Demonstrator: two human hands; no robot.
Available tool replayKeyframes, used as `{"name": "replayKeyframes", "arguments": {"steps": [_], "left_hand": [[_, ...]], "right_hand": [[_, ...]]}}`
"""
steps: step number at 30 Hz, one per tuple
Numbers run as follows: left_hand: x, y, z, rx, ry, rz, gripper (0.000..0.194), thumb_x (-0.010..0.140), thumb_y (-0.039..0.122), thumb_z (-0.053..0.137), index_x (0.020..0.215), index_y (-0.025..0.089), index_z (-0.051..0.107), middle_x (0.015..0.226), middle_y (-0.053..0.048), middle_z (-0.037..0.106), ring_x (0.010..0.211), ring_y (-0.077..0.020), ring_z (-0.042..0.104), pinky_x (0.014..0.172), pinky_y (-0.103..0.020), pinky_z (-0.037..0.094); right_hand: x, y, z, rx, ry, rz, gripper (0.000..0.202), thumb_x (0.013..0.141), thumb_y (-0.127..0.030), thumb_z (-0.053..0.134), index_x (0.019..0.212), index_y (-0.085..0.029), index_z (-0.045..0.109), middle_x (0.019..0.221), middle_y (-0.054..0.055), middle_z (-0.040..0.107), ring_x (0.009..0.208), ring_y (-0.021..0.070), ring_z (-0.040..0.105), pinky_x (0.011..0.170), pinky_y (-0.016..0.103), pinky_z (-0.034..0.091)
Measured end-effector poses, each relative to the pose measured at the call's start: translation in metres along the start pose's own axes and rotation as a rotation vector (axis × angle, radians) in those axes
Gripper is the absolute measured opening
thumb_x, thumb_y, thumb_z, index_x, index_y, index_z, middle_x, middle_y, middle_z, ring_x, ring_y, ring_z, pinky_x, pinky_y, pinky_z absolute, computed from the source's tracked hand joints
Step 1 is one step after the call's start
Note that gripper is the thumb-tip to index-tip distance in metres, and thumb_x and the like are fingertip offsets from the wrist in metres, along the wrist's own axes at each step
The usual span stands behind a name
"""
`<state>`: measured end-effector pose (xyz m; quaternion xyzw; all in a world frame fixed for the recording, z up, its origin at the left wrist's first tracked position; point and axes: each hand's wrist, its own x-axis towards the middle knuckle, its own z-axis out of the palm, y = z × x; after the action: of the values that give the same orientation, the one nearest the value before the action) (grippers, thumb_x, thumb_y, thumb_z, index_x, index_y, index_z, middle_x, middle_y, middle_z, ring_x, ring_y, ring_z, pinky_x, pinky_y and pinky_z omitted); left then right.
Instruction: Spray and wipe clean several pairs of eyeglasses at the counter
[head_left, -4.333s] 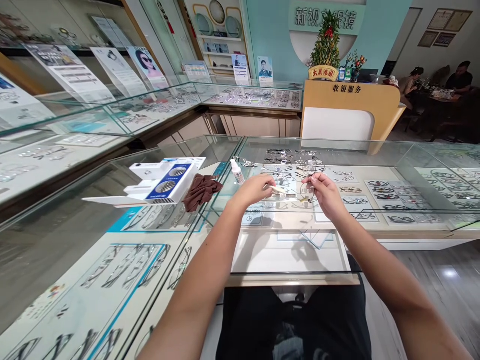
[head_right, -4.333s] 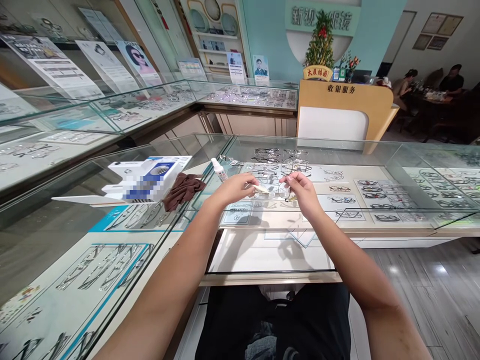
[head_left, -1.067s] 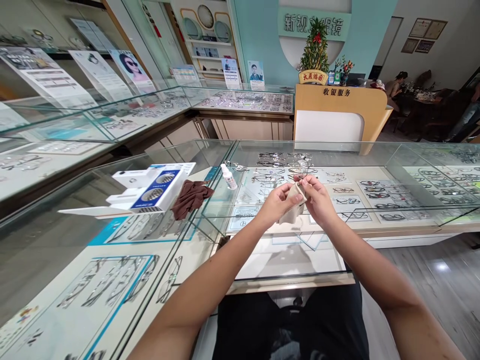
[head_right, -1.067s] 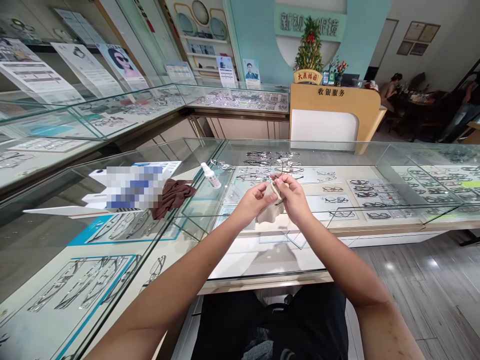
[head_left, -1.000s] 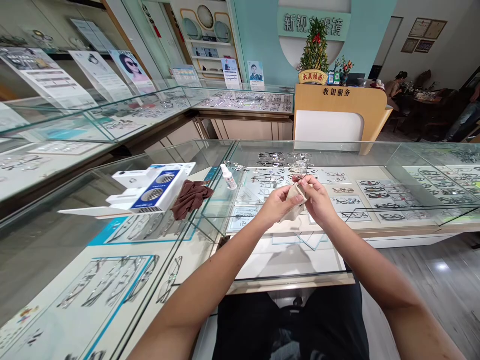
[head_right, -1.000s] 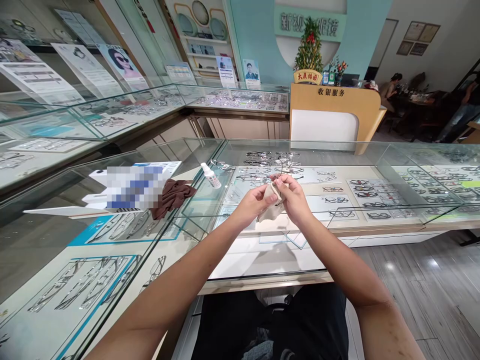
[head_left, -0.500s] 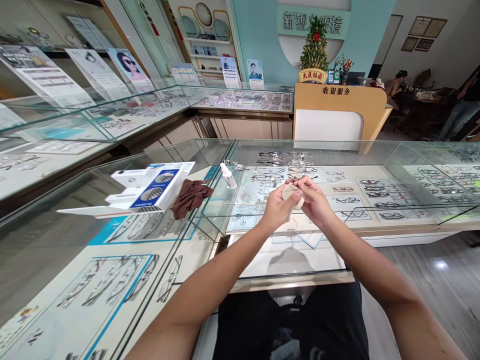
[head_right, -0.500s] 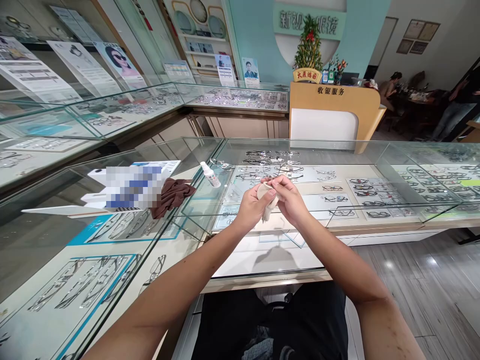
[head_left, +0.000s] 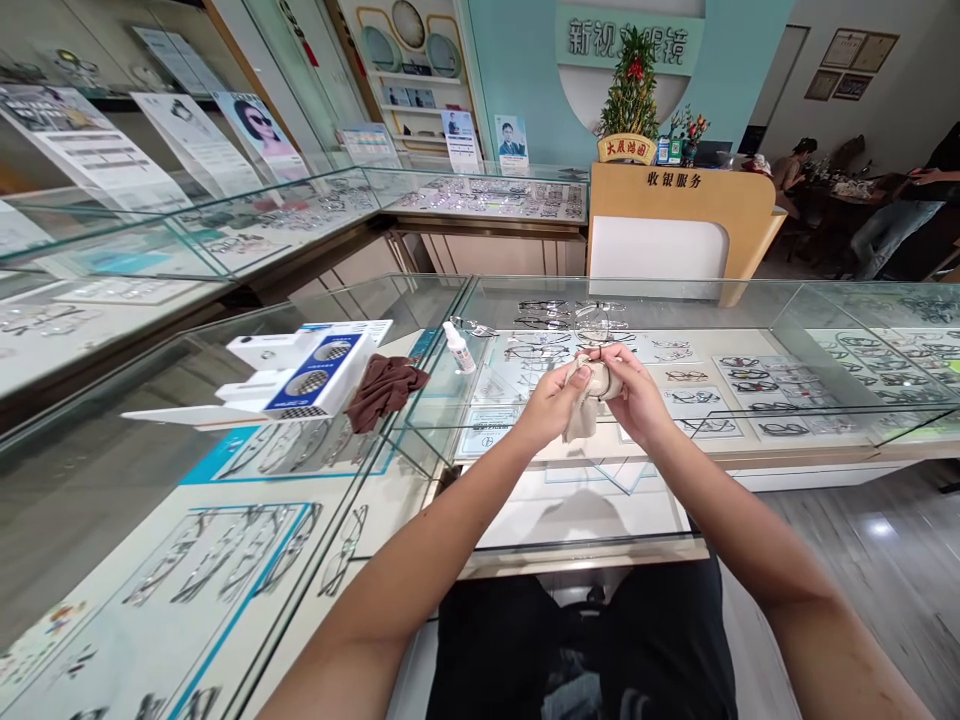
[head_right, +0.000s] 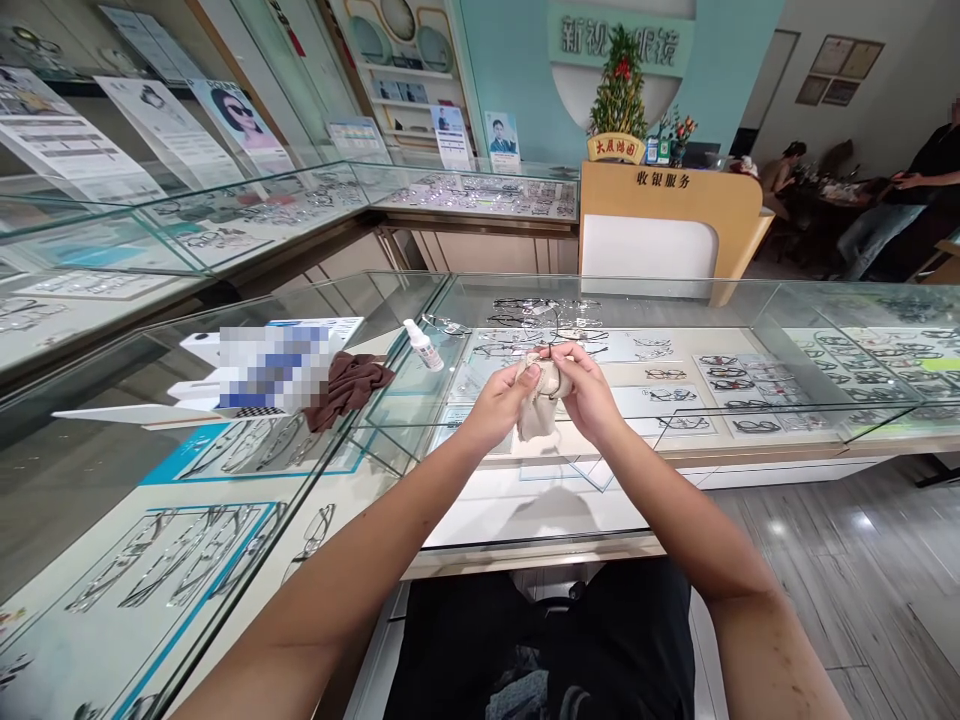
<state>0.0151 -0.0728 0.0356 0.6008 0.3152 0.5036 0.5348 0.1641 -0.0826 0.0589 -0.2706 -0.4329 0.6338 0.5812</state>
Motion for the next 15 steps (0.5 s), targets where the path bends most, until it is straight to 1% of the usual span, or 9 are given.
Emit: {"name": "replayKeyframes", "arguments": {"steps": [3, 6, 9, 11, 13, 15], "left_hand": [[0.000, 0.005, -0.005, -0.028, -0.097, -0.037, 0.067, 0.076, 0.081, 0.080, 0.095, 0.017, 0.071, 0.081, -0.001, 0.063, 0.074, -0.0148, 0.055, 0.071, -0.028, 0.045], [-0.001, 0.008, -0.005, -0.032, -0.108, -0.066, 0.066, 0.071, 0.072, 0.089, 0.101, 0.016, 0.073, 0.082, -0.001, 0.066, 0.075, -0.0147, 0.057, 0.070, -0.027, 0.045], [-0.003, 0.010, 0.000, -0.045, -0.061, -0.072, 0.063, 0.065, 0.063, 0.096, 0.100, 0.014, 0.074, 0.080, -0.002, 0.070, 0.072, -0.0141, 0.060, 0.068, -0.026, 0.046], [-0.004, 0.009, 0.004, -0.045, -0.019, -0.057, 0.060, 0.063, 0.059, 0.098, 0.095, 0.014, 0.074, 0.078, -0.002, 0.072, 0.070, -0.0144, 0.063, 0.066, -0.026, 0.049], [-0.004, 0.008, 0.008, -0.046, 0.022, -0.038, 0.058, 0.064, 0.059, 0.097, 0.091, 0.015, 0.073, 0.073, -0.002, 0.073, 0.065, -0.0142, 0.064, 0.062, -0.026, 0.051], [-0.004, 0.007, 0.011, -0.056, 0.071, -0.012, 0.057, 0.066, 0.061, 0.096, 0.090, 0.015, 0.071, 0.069, -0.001, 0.072, 0.057, -0.0131, 0.063, 0.056, -0.025, 0.051]], "right_hand": [[0.001, -0.003, -0.001, 0.012, -0.018, -0.005, 0.031, 0.075, -0.050, 0.091, 0.080, -0.027, 0.071, 0.099, 0.000, 0.079, 0.104, 0.0219, 0.074, 0.087, 0.031, 0.058], [0.002, -0.003, -0.001, 0.018, -0.023, 0.009, 0.032, 0.075, -0.050, 0.091, 0.080, -0.027, 0.069, 0.101, 0.001, 0.079, 0.103, 0.0224, 0.074, 0.084, 0.032, 0.059], [0.002, -0.001, -0.001, 0.033, -0.010, 0.008, 0.031, 0.074, -0.048, 0.092, 0.076, -0.027, 0.069, 0.097, 0.001, 0.078, 0.098, 0.0205, 0.072, 0.076, 0.029, 0.057], [0.001, 0.001, 0.001, 0.052, -0.007, 0.012, 0.033, 0.072, -0.047, 0.093, 0.074, -0.026, 0.068, 0.094, 0.000, 0.077, 0.089, 0.0180, 0.070, 0.063, 0.025, 0.052], [0.000, 0.002, 0.002, 0.060, -0.024, 0.036, 0.035, 0.071, -0.048, 0.093, 0.074, -0.026, 0.067, 0.096, -0.001, 0.077, 0.076, 0.0145, 0.064, 0.051, 0.022, 0.043], [-0.001, 0.001, 0.004, 0.058, -0.053, 0.065, 0.035, 0.071, -0.049, 0.093, 0.076, -0.025, 0.069, 0.101, 0.000, 0.078, 0.064, 0.0113, 0.056, 0.046, 0.022, 0.039]]}}
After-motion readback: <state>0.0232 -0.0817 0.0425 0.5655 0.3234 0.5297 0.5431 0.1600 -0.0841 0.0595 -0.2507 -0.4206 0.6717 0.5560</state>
